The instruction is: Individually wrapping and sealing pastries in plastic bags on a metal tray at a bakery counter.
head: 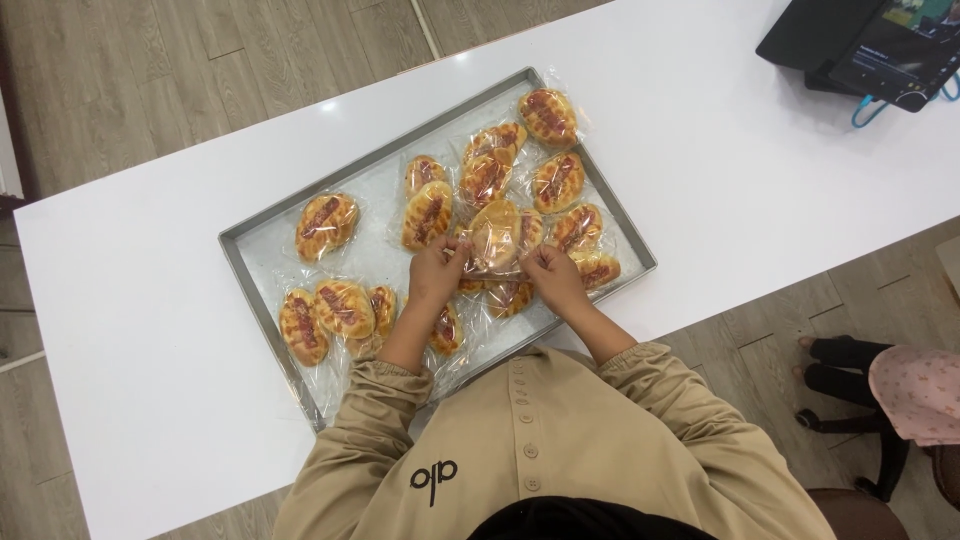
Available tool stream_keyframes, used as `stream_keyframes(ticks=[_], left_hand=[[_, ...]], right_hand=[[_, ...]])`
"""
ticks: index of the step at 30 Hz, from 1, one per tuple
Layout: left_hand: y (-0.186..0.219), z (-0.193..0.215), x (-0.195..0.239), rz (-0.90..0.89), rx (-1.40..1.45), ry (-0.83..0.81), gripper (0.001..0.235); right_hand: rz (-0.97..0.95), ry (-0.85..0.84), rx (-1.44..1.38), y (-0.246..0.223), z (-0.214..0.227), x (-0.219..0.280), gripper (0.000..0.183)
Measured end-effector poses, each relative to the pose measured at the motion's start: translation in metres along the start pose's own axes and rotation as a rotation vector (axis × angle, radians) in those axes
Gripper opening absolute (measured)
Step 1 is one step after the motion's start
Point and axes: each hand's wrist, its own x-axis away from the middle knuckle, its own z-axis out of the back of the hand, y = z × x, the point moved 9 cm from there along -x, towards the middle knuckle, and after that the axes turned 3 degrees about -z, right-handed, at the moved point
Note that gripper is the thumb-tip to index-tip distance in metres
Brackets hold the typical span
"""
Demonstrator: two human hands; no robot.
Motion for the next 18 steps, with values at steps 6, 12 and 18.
stream_keyframes(ticks=[6,12,18], left_hand=[[0.018,0.009,0.006,-0.045,0.002,0.005,0.028],[0.022,0.011,0.007,-0.039,-0.004,-0.01,0.029],[0.025,0.009,0.008,-0.038,-0.007,-0.004,0.028]], right_hand=[[0.327,0.325,0.209,-0.052,0.044,0.012,0.032],[0.263,-0.136,0.904,-0.151,0.023,0.012,0.079],[0.251,0.078,0.771,-0.084,0.043,-0.072,0.029]])
